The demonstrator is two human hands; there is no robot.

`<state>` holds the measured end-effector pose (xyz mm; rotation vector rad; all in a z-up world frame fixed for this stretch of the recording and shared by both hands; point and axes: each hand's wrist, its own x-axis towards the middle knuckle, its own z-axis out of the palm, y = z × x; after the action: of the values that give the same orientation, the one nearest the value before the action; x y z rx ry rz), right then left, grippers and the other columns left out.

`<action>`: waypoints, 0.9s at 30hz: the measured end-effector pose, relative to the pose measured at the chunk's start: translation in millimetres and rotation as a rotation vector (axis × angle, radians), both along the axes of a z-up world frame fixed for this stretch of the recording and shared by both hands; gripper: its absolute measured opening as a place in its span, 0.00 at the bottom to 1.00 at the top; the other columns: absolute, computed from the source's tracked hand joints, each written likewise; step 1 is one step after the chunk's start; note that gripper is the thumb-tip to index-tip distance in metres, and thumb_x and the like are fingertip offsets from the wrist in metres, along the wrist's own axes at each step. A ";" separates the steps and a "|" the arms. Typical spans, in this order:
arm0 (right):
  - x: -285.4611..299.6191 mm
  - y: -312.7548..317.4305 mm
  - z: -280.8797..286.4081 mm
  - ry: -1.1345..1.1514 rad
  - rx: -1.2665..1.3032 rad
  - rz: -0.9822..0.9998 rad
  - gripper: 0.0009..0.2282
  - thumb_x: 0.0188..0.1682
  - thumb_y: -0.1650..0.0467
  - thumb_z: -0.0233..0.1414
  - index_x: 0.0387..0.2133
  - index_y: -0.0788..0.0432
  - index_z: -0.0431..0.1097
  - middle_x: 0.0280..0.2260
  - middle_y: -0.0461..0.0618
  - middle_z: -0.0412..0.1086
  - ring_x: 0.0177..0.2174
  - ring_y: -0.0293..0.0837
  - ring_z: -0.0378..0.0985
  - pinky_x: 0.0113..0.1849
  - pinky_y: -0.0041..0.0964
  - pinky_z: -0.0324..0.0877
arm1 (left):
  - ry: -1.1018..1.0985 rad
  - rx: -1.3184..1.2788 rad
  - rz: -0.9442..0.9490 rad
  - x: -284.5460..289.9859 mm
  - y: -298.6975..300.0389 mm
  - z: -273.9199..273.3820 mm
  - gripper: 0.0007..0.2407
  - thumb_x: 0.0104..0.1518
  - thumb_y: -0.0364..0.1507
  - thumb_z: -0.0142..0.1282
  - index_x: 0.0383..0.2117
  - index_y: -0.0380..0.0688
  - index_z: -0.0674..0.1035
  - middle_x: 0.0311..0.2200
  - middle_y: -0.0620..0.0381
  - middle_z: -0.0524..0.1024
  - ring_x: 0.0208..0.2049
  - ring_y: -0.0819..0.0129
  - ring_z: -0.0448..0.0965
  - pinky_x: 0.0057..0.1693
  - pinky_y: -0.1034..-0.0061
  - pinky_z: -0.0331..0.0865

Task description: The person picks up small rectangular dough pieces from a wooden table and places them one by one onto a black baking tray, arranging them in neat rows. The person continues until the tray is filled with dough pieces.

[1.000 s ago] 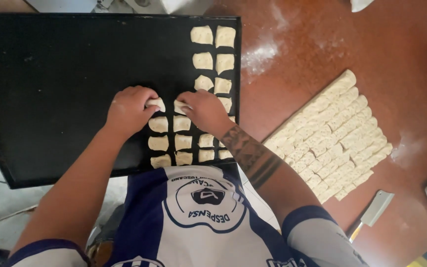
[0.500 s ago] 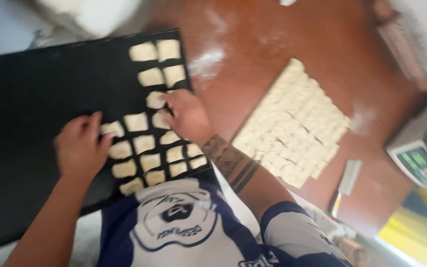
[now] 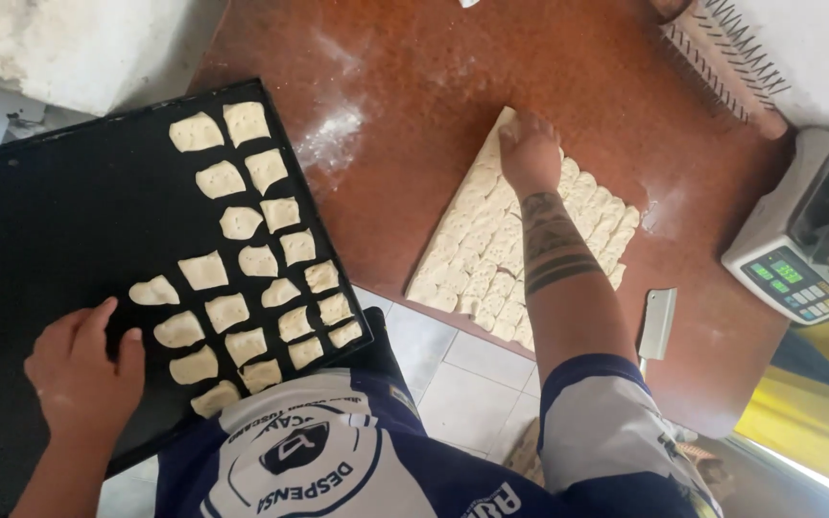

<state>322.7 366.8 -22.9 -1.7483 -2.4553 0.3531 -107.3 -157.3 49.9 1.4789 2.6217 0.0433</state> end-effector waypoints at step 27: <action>-14.6 37.0 75.5 0.316 -0.495 -0.690 0.14 0.58 0.57 0.52 0.26 0.48 0.66 0.20 0.34 0.54 0.19 0.32 0.55 0.23 0.31 0.53 | 0.014 -0.327 0.251 27.1 -16.4 73.4 0.20 0.67 0.32 0.57 0.65 0.39 0.78 0.58 0.45 0.80 0.57 0.59 0.80 0.55 0.67 0.77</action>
<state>308.1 403.9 52.7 -2.3475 -1.4990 1.1044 -80.2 -173.7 123.3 1.0452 2.6483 -0.3545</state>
